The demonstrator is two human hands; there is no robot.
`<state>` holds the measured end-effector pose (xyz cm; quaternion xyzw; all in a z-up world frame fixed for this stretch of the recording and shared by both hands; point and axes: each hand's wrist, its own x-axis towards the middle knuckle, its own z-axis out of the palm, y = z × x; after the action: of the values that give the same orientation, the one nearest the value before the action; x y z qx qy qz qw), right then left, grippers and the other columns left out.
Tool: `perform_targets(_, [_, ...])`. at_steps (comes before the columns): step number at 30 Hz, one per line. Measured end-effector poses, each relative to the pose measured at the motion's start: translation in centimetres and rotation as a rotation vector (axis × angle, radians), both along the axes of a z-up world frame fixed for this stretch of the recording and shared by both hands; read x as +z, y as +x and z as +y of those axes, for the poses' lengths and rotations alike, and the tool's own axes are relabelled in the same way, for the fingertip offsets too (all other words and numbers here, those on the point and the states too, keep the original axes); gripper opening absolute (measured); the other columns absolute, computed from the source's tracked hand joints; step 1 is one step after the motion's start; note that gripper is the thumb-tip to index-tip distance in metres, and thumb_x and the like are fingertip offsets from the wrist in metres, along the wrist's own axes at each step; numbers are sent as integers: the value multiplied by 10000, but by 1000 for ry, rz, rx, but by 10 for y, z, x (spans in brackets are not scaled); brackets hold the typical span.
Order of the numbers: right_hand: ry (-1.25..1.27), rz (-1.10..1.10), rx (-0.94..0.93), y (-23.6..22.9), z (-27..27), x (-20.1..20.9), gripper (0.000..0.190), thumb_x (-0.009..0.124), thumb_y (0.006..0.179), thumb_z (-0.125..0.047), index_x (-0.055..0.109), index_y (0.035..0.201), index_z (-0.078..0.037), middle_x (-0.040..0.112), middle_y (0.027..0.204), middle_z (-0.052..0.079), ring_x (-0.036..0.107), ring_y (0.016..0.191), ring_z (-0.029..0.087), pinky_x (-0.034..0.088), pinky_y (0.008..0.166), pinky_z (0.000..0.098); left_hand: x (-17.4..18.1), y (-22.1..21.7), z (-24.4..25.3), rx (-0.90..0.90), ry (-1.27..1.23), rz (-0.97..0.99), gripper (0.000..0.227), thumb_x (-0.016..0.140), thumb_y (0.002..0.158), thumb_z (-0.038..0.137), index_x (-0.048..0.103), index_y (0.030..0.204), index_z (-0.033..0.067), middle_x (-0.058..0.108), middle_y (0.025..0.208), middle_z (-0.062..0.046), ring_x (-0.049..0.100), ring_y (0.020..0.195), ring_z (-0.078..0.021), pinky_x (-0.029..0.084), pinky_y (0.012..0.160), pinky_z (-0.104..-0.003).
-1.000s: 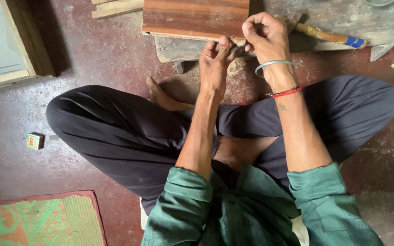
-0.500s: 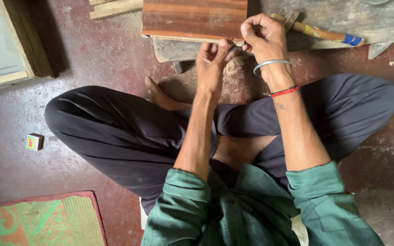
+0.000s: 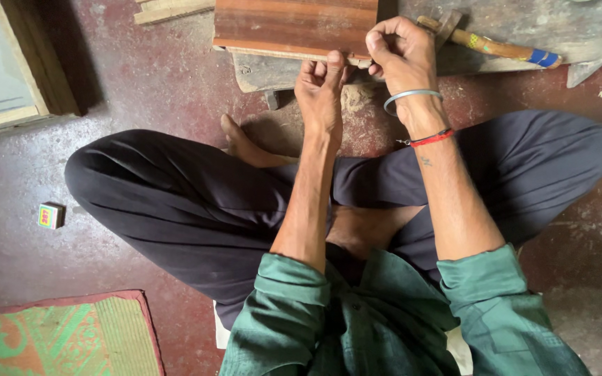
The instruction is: The person sits on the floor and assembles wooden frames by hammering nails into the corners. They handle multiple frames, positioning nails and using a hammer to secure them.
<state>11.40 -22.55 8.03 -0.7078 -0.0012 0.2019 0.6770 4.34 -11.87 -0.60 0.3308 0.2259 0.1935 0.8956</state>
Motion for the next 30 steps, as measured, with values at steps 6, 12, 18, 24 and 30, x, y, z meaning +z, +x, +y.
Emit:
perform_targets(6, [-12,-9,6,1,0,-2,32,676,1052,-39,664,1023,-33,671,875,-11,592,650,53,497,582,200,4,0,2,-22,19,34,218,766,963,220,668,1039,40,763,1032,-102,709,952,-179,595,926,-360])
perform_targets(12, [-82,-96,42,-2,-6,-11,24,660,1057,-18,661,1033,-19,691,902,5,617,691,59,537,605,208,11,-7,12,-84,20,127,189,751,907,162,665,1002,23,767,995,-136,754,939,-229,642,947,-417])
perform_targets(18, [-117,-174,43,-5,-16,-18,23,660,1062,0,654,1040,-1,692,907,23,623,716,60,539,613,216,15,-9,-7,-8,118,413,126,736,967,80,639,956,0,704,930,-135,675,862,-230,631,865,-414])
perform_targets(24, [-136,-238,54,-4,-28,-17,36,671,1069,-8,652,1040,2,692,902,23,625,706,62,533,600,214,31,-9,-31,41,86,388,145,719,995,77,627,1022,-32,673,947,-157,650,876,-229,628,910,-401])
perform_targets(30, [-223,-370,38,-6,-29,-17,56,707,1047,3,662,1019,19,698,909,32,655,661,82,533,577,220,36,-11,-34,48,43,274,211,693,975,104,554,1063,-28,761,1032,-212,740,971,-236,615,964,-412])
